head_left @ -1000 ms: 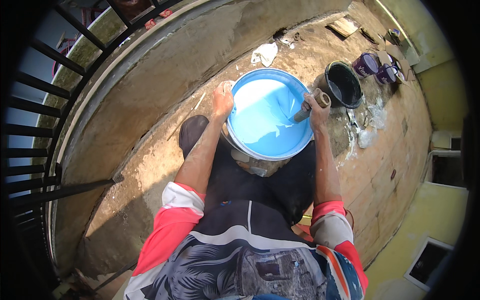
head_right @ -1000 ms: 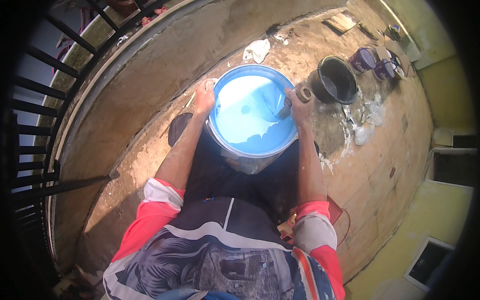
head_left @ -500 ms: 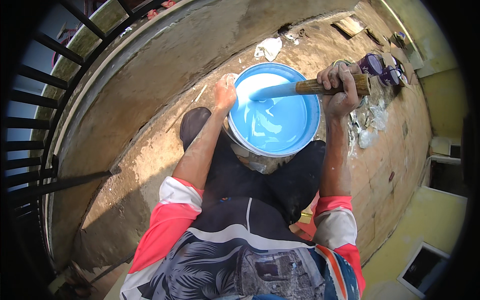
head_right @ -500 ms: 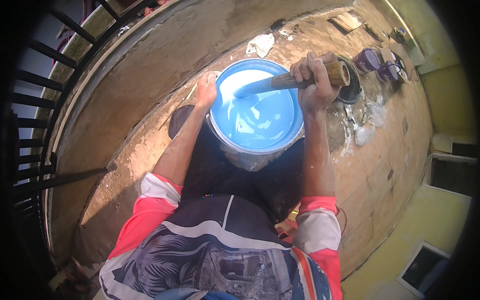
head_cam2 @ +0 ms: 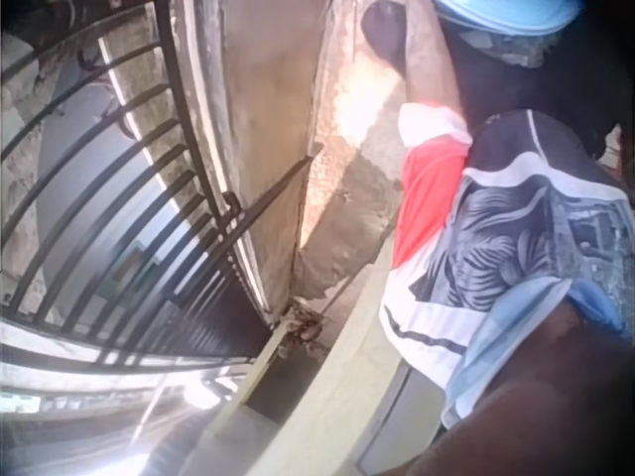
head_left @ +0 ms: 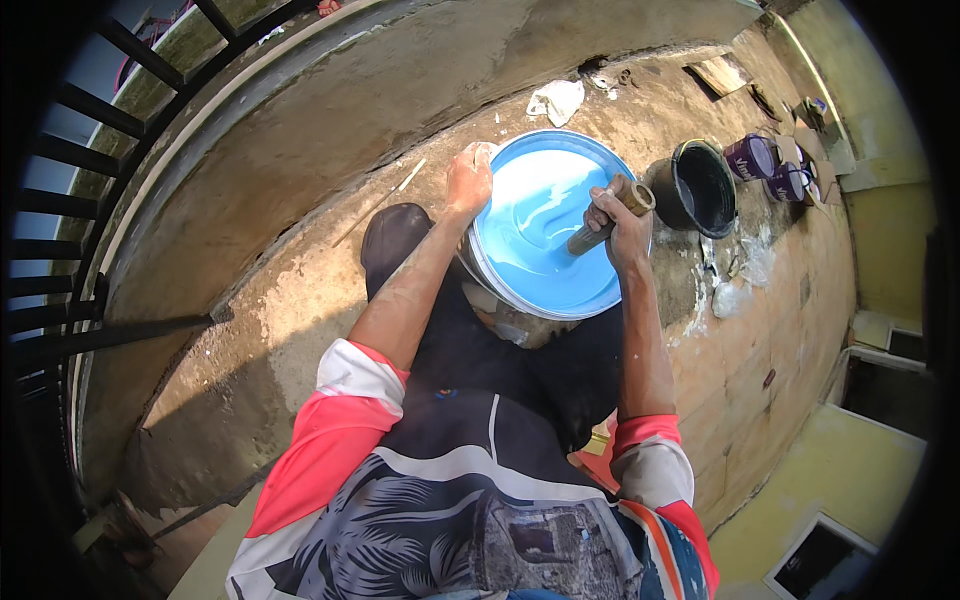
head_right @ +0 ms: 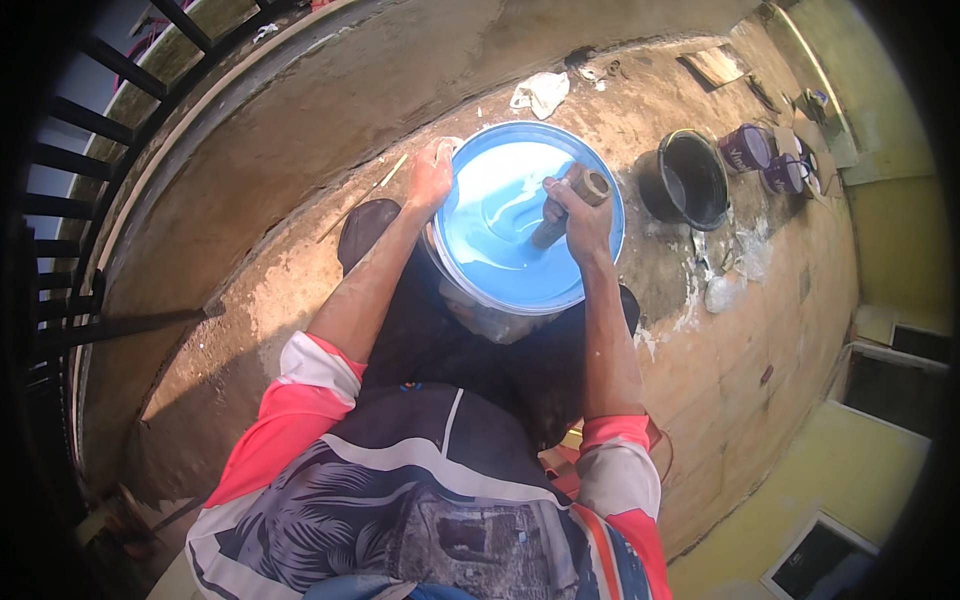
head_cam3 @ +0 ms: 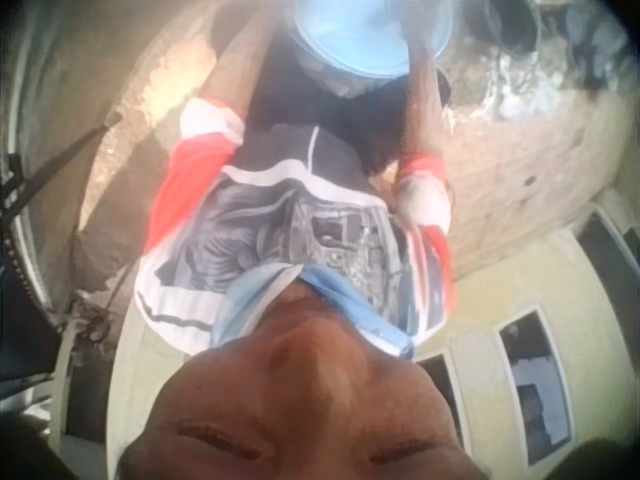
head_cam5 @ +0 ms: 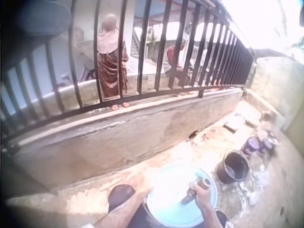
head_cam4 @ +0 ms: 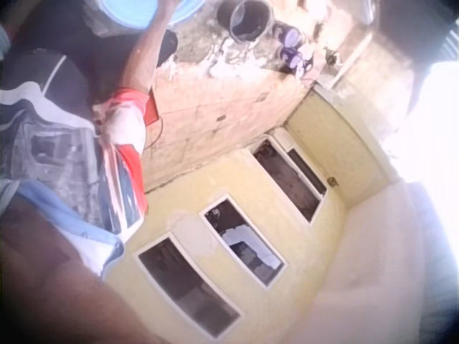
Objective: The person sits on the ground and stirs light blue paint in a bucket using a long wooden stick. They repeatedly dip and rotate the stick to blend the paint, occasionally scraping the sides of the bucket.
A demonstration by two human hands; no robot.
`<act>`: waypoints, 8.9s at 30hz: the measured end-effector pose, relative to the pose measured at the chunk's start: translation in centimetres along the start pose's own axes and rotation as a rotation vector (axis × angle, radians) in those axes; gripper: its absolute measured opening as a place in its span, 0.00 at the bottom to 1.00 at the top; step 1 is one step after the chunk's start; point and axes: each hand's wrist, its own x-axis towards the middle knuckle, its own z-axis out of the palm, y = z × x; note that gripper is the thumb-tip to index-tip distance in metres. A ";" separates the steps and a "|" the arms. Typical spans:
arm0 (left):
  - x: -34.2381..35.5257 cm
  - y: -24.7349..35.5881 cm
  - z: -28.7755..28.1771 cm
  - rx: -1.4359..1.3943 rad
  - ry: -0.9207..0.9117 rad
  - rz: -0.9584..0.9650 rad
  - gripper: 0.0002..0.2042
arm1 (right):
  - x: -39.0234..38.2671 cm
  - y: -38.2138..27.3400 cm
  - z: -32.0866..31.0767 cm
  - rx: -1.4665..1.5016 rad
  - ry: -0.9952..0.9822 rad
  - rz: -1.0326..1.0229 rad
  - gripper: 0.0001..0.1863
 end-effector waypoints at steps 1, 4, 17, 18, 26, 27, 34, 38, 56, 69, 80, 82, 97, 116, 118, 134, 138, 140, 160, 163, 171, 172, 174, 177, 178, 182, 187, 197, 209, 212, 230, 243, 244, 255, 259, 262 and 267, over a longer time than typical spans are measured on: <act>0.5 0.1 0.1 0.007 0.011 -0.010 0.18 | -0.3 -2.4 0.2 -0.038 -0.053 -0.009 0.12; 0.1 0.0 0.6 0.016 0.017 -0.062 0.17 | -0.7 -9.7 3.1 -0.065 0.032 -0.215 0.12; 1.0 -3.0 1.5 0.008 0.034 -0.019 0.19 | 4.6 -4.4 6.6 0.009 0.124 -0.581 0.13; 1.0 -3.1 1.4 0.021 0.051 -0.004 0.19 | 5.1 -2.2 6.4 -0.027 0.129 -0.592 0.13; 0.4 -0.1 -0.1 -0.044 0.001 -0.029 0.17 | 3.1 6.4 5.0 0.066 0.053 -0.248 0.13; 0.4 -0.4 0.0 -0.043 0.007 -0.017 0.17 | 3.2 6.2 4.1 0.114 -0.037 -0.187 0.12; 0.1 -0.2 0.4 -0.036 0.014 -0.034 0.18 | 1.3 0.3 1.6 -0.277 -0.127 -0.052 0.12; 0.3 -0.8 1.0 -0.060 0.027 -0.056 0.17 | 3.1 -4.2 0.9 -0.274 0.006 -0.355 0.11; 1.0 -2.1 1.2 0.014 0.063 0.030 0.17 | 4.4 2.5 -6.8 -0.213 -0.067 -0.239 0.12; 0.2 -0.7 0.5 -0.058 -0.008 -0.108 0.18 | 1.8 -2.9 -4.8 0.352 0.210 -0.311 0.09; 0.1 -0.7 0.6 -0.027 0.013 -0.029 0.17 | 3.9 3.6 -5.0 0.164 0.293 -0.325 0.11; 0.6 -0.8 0.6 -0.028 0.018 -0.011 0.17 | 2.9 4.5 -5.6 0.250 0.310 -0.192 0.11; 0.0 -0.5 0.4 0.000 0.018 0.024 0.17 | 3.1 2.8 -1.9 -0.081 0.149 -0.360 0.10; 0.0 0.7 0.0 -0.045 0.008 -0.071 0.18 | 3.7 4.4 -1.0 -0.457 0.040 -0.224 0.15; -0.2 0.9 -0.3 -0.057 0.002 -0.122 0.19 | 2.2 3.1 -0.2 -0.238 0.024 -0.014 0.14; 0.0 -0.4 0.2 -0.032 0.027 -0.082 0.20 | 7.0 3.5 -1.2 -0.296 0.133 -0.086 0.14; 0.0 0.0 0.5 0.011 0.036 -0.081 0.17 | 4.9 4.7 0.6 0.022 0.165 -0.057 0.12; -0.1 0.3 0.5 -0.012 0.036 -0.081 0.17 | 5.2 5.9 2.9 0.038 0.191 -0.184 0.12; -0.2 0.2 0.1 -0.051 -0.016 -0.115 0.20 | 6.7 3.1 -3.4 -0.351 0.532 -0.507 0.12; -0.1 1.3 -0.2 -0.040 -0.042 -0.139 0.20 | 7.7 3.3 -3.2 -0.317 0.576 -0.580 0.12; 0.2 -0.8 0.6 -0.017 -0.012 -0.131 0.21 | 11.1 4.7 -0.9 -0.002 0.568 -0.572 0.10; 0.3 -1.0 0.6 -0.015 -0.011 -0.137 0.22 | 11.3 5.2 -0.6 0.033 0.563 -0.547 0.10; 0.0 -0.2 0.5 -0.016 -0.019 -0.151 0.22 | 11.3 5.9 0.4 0.096 0.560 -0.499 0.10; -0.1 0.8 0.0 -0.062 -0.043 -0.155 0.23 | 10.7 6.4 2.1 0.149 0.396 -0.411 0.08; -0.2 0.7 0.0 -0.055 -0.032 -0.141 0.23 | 10.3 6.5 2.8 0.158 0.344 -0.374 0.08; 0.2 -1.2 0.8 -0.044 0.001 -0.113 0.22 | 8.3 6.7 4.7 0.134 0.145 -0.161 0.10; 0.2 0.3 0.1 -0.063 -0.067 -0.128 0.21 | 4.7 5.5 3.5 -0.063 -0.059 0.028 0.12; -0.1 0.8 0.0 -0.027 -0.026 -0.099 0.18 | 6.1 4.4 -3.0 -0.317 0.355 -0.426 0.13; -0.8 2.1 -0.4 -0.043 -0.042 -0.141 0.18 | 3.9 3.7 -3.5 -0.244 0.256 -0.295 0.11; -0.2 1.4 -0.1 -0.026 -0.032 -0.124 0.18 | 5.6 4.9 -2.2 -0.236 0.365 -0.444 0.12; -0.7 2.2 -0.4 0.036 0.041 -0.005 0.17 | 3.7 6.4 2.4 -0.073 0.071 -0.304 0.11; -0.6 2.8 -0.5 0.013 -0.006 -0.070 0.17 | 4.7 6.5 3.9 0.072 0.183 -0.293 0.13; -0.7 3.0 -0.5 0.013 -0.008 -0.094 0.17 | 3.9 6.5 4.1 0.048 0.122 -0.211 0.12; -0.4 2.1 -0.3 -0.037 -0.008 -0.069 0.17 | 7.2 5.3 -1.5 -0.470 0.286 -0.465 0.10; -0.4 2.2 -0.1 -0.024 0.034 -0.077 0.17 | 9.8 7.3 0.5 -0.170 0.407 -0.536 0.12; -0.3 1.4 -0.5 -0.004 -0.007 -0.041 0.17 | 8.4 6.7 3.2 0.021 0.297 -0.432 0.12; -0.2 1.2 -0.3 -0.042 -0.024 -0.059 0.17 | 4.6 5.4 1.7 0.126 -0.028 -0.115 0.11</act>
